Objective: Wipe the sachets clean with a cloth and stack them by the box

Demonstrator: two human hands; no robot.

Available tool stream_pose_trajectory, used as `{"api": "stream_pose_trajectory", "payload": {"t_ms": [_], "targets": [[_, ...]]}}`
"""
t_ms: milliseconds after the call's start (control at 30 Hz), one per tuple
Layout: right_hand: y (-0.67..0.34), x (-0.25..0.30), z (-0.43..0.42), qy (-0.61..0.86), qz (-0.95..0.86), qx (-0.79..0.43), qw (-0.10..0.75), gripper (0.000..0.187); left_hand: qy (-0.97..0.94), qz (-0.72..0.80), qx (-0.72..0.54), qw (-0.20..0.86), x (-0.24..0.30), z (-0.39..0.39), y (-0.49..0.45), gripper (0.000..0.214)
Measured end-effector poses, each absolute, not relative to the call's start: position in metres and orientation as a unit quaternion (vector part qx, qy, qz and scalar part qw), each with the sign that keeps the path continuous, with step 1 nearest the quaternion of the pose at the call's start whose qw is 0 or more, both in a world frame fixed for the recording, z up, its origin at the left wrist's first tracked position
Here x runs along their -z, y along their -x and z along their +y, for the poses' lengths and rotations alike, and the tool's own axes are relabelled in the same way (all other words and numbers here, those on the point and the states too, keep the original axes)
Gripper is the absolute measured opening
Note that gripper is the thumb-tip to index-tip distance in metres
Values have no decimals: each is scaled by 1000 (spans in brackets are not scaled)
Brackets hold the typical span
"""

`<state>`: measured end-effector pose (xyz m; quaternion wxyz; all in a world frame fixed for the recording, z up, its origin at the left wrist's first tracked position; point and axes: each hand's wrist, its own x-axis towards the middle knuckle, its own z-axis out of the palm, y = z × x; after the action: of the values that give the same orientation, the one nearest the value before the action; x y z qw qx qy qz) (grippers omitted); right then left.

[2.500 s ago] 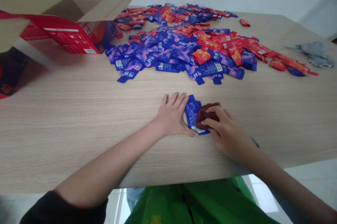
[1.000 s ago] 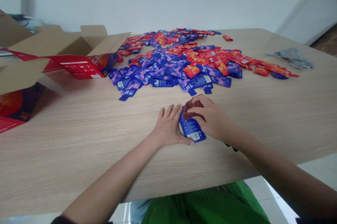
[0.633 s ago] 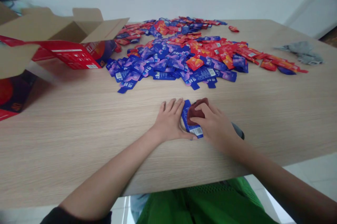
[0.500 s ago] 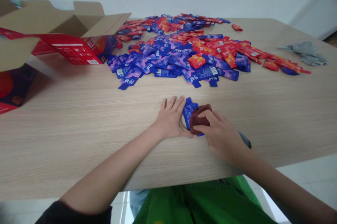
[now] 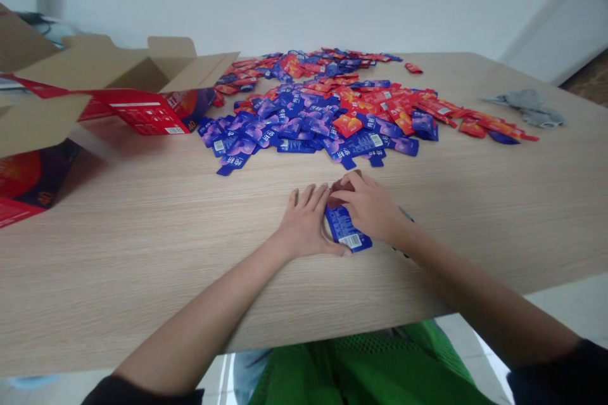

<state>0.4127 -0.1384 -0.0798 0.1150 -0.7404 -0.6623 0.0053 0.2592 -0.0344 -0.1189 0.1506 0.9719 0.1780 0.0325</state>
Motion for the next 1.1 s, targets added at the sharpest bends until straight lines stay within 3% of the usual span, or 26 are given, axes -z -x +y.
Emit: {"api": "stream_pose_trajectory", "payload": {"t_ms": [167, 600, 733, 867, 1100], "targets": [[-404, 91, -146, 745, -663, 18, 76, 33, -973, 177, -33, 141, 120, -35, -260, 134], [-387, 92, -218, 753, -650, -38, 101, 40, -974, 179, -11, 139, 119, -36, -262, 132], [-402, 77, -202, 723, -676, -85, 118, 36, -974, 180, -7, 140, 116, -36, -261, 130], [-416, 67, -164, 729, -669, -28, 144, 32, -975, 176, -17, 132, 117, -35, -260, 132], [-408, 87, -146, 754, -651, 6, 88, 32, -974, 181, -23, 136, 119, -36, -260, 134]]}}
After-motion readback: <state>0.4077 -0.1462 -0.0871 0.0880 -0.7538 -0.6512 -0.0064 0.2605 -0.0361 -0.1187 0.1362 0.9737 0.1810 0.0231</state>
